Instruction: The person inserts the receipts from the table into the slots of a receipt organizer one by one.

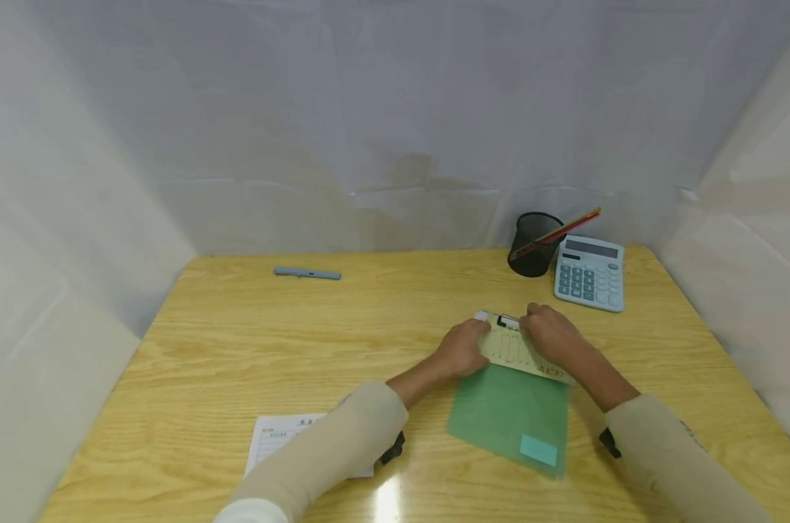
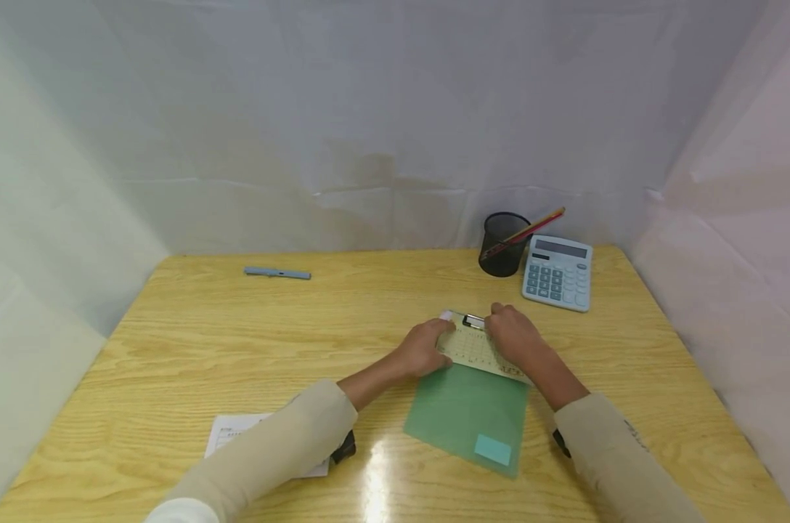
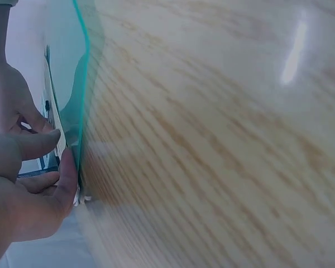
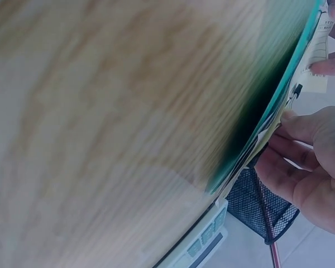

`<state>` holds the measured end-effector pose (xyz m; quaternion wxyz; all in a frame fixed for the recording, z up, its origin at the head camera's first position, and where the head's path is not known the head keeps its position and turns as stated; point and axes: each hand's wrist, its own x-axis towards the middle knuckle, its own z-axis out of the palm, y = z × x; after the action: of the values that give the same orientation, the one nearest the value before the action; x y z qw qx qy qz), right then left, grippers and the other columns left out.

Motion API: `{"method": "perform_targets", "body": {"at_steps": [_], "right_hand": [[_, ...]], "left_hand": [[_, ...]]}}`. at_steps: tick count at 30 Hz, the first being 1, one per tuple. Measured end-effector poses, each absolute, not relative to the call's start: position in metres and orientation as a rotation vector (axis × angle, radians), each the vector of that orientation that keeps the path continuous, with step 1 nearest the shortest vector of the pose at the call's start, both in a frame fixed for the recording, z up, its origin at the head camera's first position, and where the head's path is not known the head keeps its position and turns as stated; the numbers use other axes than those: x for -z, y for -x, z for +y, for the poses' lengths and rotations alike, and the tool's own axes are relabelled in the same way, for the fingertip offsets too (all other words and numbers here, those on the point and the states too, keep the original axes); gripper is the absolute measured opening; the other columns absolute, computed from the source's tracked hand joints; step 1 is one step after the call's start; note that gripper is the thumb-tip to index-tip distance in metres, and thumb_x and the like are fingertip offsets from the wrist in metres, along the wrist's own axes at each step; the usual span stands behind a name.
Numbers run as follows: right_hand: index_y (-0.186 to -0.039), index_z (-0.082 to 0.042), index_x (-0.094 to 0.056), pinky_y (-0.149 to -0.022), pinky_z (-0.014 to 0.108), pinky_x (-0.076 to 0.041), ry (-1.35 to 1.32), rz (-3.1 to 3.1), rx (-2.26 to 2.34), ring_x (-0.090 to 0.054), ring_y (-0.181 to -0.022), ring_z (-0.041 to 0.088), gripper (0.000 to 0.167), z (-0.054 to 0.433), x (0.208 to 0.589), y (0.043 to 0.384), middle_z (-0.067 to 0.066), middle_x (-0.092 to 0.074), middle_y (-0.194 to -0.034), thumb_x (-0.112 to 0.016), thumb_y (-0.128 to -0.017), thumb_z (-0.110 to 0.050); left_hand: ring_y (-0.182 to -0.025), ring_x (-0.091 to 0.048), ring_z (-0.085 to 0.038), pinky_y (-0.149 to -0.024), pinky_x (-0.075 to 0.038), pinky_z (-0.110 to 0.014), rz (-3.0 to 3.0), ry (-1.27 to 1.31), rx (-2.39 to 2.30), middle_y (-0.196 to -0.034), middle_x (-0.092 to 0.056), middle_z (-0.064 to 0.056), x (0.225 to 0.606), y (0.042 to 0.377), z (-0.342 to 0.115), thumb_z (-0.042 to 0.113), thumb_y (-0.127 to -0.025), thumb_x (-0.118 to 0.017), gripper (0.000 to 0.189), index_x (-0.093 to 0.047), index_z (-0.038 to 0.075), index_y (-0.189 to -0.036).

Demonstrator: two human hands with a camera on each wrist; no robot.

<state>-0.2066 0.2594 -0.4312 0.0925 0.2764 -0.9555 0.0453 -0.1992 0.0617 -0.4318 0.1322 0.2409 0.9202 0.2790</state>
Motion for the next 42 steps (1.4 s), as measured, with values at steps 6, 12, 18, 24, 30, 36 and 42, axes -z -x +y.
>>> {"method": "perform_targets", "body": {"at_steps": [6, 12, 18, 24, 30, 36, 42], "right_hand": [[-0.069, -0.005, -0.065, -0.052, 0.032, -0.042, -0.808, -2.832, -0.123, -0.048, -0.058, 0.019, 0.017, 0.26, 0.433, 0.207, 0.008, -0.049, -0.068, -0.064, -0.085, 0.001], [-0.072, -0.004, -0.067, -0.054, 0.034, -0.046, -0.798, -2.844, -0.11, -0.05, -0.061, 0.022, 0.012, 0.258, 0.434, 0.206, 0.009, -0.05, -0.07, -0.066, -0.084, -0.002], [-0.073, -0.003, -0.068, -0.055, 0.034, -0.046, -0.787, -2.851, -0.124, -0.051, -0.061, 0.021, 0.009, 0.257, 0.434, 0.206, 0.009, -0.051, -0.07, -0.068, -0.082, -0.002], [-0.078, -0.001, -0.07, -0.057, 0.034, -0.048, -0.782, -2.861, -0.154, -0.054, -0.063, 0.021, 0.004, 0.257, 0.433, 0.207, 0.009, -0.054, -0.072, -0.07, -0.081, -0.004], [-0.077, -0.001, -0.069, -0.056, 0.033, -0.048, -0.801, -2.855, -0.174, -0.055, -0.063, 0.021, 0.004, 0.26, 0.433, 0.207, 0.009, -0.054, -0.072, -0.07, -0.081, -0.002], [-0.077, -0.002, -0.068, -0.056, 0.032, -0.048, -0.808, -2.866, -0.173, -0.055, -0.063, 0.021, 0.004, 0.262, 0.433, 0.207, 0.009, -0.054, -0.072, -0.07, -0.08, -0.002], [-0.077, -0.002, -0.068, -0.056, 0.032, -0.048, -0.815, -2.856, -0.171, -0.054, -0.063, 0.02, 0.004, 0.263, 0.434, 0.208, 0.008, -0.054, -0.072, -0.071, -0.08, -0.002]], "left_hand": [[-0.133, -0.044, -0.026, -0.111, -0.036, -0.033, 2.655, -0.713, -0.799, -0.143, -0.046, -0.012, 0.431, 0.2, 0.061, 0.013, -0.082, -0.071, 0.06, -0.047, 0.002, -0.136], [-0.133, -0.043, -0.025, -0.11, -0.036, -0.033, 2.653, -0.708, -0.767, -0.145, -0.045, -0.011, 0.431, 0.2, 0.061, 0.024, -0.083, -0.073, 0.067, -0.043, 0.003, -0.139], [-0.137, -0.039, -0.025, -0.113, -0.033, -0.035, 2.617, -0.67, -0.781, -0.15, -0.039, -0.011, 0.428, 0.201, 0.061, 0.027, -0.082, -0.074, 0.075, -0.037, 0.005, -0.144], [-0.138, -0.037, -0.028, -0.113, -0.033, -0.037, 2.569, -0.623, -0.929, -0.15, -0.038, -0.013, 0.427, 0.2, 0.057, 0.023, -0.081, -0.074, 0.078, -0.035, 0.003, -0.145], [-0.13, -0.045, -0.03, -0.108, -0.039, -0.039, 2.542, -0.639, -1.031, -0.145, -0.043, -0.017, 0.423, 0.196, 0.046, 0.022, -0.082, -0.073, 0.076, -0.034, 0.002, -0.145], [-0.126, -0.05, -0.031, -0.099, -0.047, -0.041, 2.502, -0.582, -1.144, -0.146, -0.042, -0.013, 0.417, 0.193, 0.02, 0.023, -0.084, -0.072, 0.073, -0.035, 0.006, -0.145], [-0.123, -0.05, -0.037, -0.095, -0.049, -0.046, 2.487, -0.515, -1.172, -0.142, -0.046, -0.016, 0.408, 0.186, -0.024, 0.025, -0.084, -0.072, 0.069, -0.04, 0.006, -0.142]]}}
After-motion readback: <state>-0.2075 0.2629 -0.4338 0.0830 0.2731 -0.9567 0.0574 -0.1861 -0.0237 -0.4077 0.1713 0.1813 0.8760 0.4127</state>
